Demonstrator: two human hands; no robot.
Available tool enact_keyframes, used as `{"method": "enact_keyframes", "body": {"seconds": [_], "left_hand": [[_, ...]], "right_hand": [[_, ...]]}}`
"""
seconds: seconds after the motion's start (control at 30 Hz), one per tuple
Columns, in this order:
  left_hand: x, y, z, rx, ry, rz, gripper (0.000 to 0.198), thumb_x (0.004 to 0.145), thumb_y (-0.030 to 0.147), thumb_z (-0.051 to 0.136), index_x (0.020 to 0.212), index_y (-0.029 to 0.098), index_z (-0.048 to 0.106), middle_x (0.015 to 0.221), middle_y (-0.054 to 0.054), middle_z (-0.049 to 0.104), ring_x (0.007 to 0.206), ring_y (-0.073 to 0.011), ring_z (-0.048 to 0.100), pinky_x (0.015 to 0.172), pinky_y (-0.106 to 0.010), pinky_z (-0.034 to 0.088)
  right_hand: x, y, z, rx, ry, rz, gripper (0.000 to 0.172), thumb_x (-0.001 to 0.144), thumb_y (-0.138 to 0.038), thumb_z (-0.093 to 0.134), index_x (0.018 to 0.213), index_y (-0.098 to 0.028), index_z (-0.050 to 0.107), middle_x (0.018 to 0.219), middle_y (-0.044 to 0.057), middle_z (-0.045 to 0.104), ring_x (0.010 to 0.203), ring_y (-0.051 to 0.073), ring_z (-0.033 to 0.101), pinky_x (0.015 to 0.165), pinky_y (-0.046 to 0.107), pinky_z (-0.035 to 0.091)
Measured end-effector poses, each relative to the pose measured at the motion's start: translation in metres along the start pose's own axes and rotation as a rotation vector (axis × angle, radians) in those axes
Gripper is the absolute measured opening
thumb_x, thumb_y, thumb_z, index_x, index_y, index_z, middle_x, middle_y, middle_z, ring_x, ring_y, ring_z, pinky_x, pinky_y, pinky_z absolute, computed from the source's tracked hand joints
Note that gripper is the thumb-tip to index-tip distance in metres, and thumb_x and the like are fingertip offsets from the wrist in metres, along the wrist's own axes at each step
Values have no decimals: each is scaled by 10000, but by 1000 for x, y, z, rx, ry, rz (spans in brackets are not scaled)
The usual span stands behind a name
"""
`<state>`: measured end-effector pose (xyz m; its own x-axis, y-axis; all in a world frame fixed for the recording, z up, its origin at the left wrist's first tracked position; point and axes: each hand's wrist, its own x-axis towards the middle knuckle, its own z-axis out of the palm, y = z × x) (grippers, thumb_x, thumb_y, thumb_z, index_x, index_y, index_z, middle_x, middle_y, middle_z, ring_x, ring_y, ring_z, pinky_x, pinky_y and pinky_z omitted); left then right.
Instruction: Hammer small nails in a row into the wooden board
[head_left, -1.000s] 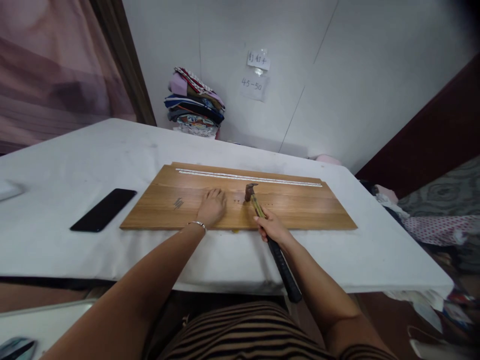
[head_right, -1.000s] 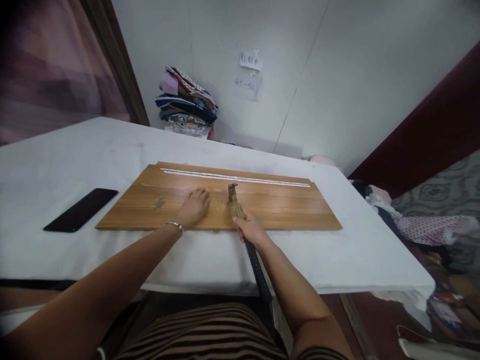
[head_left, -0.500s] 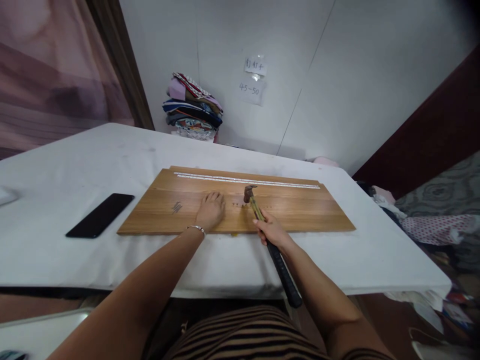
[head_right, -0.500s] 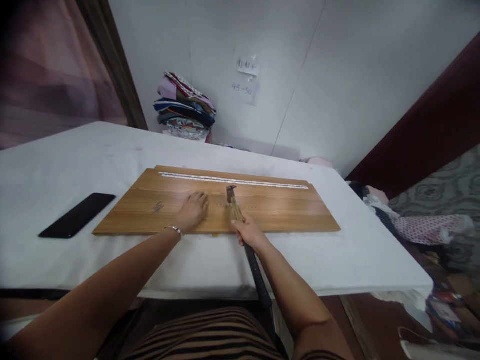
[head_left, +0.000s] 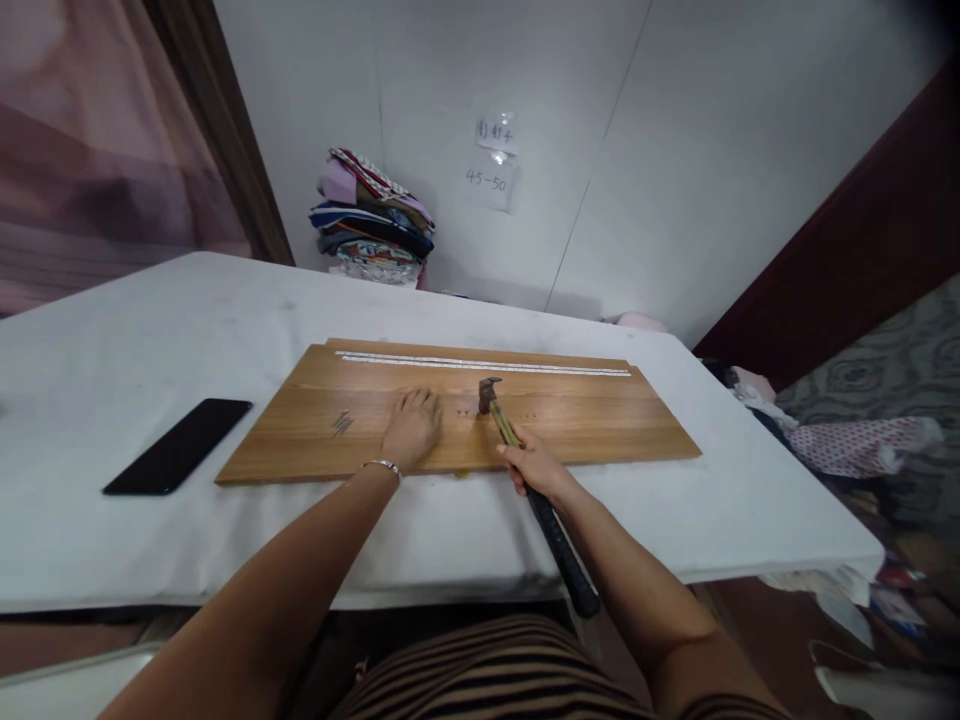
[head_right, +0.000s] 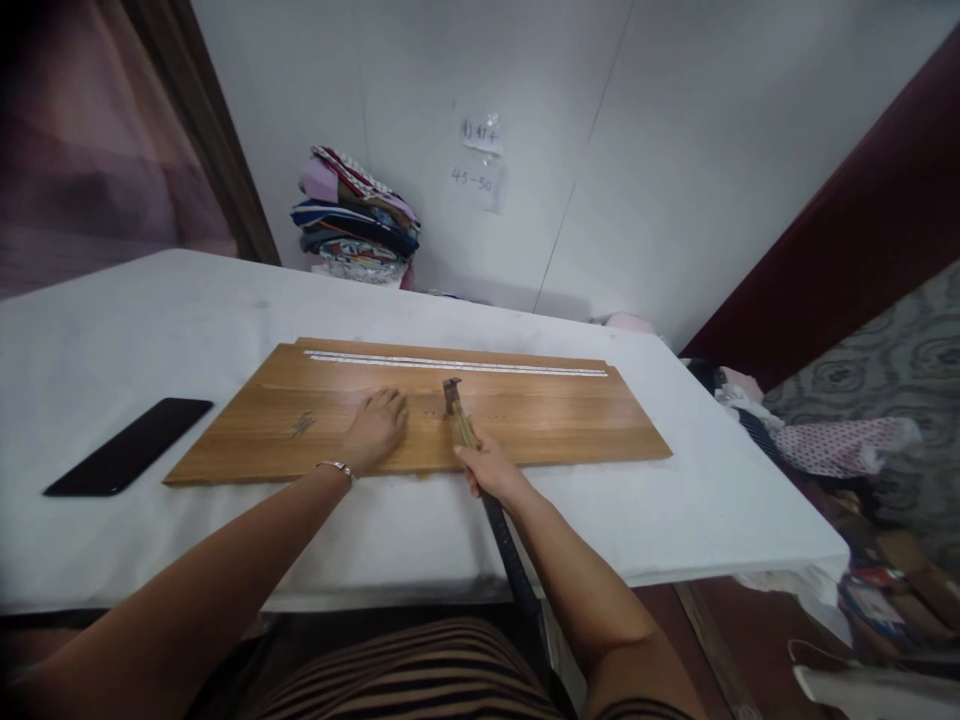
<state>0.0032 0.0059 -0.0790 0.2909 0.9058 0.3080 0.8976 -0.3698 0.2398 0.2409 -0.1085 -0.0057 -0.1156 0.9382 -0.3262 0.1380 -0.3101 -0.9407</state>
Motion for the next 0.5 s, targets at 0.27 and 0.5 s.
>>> {"method": "enact_keyframes", "body": {"seconds": [0.27,0.5], "left_hand": [[0,-3,3,11,4,-4,421,1066,276,407,1324,174,723,1494,-199,706,1446,-329,602,1235,-513,455],[0,-1,-1,11,-4,2,417,1066,270,395,1302,163,722,1469,-211,714,1422,-335,616,1239,-535,451]], "right_hand": [[1,0,-2,-7,-3,-38,818,894,-402,678,1639,-147,454,480,-166,406,372,113,381,377,214,332],[-1,-1,-2,-3,-8,-36,856,883,-396,683,1658,-144,421,492,-164,424,382,116,386,385,219,351]]}}
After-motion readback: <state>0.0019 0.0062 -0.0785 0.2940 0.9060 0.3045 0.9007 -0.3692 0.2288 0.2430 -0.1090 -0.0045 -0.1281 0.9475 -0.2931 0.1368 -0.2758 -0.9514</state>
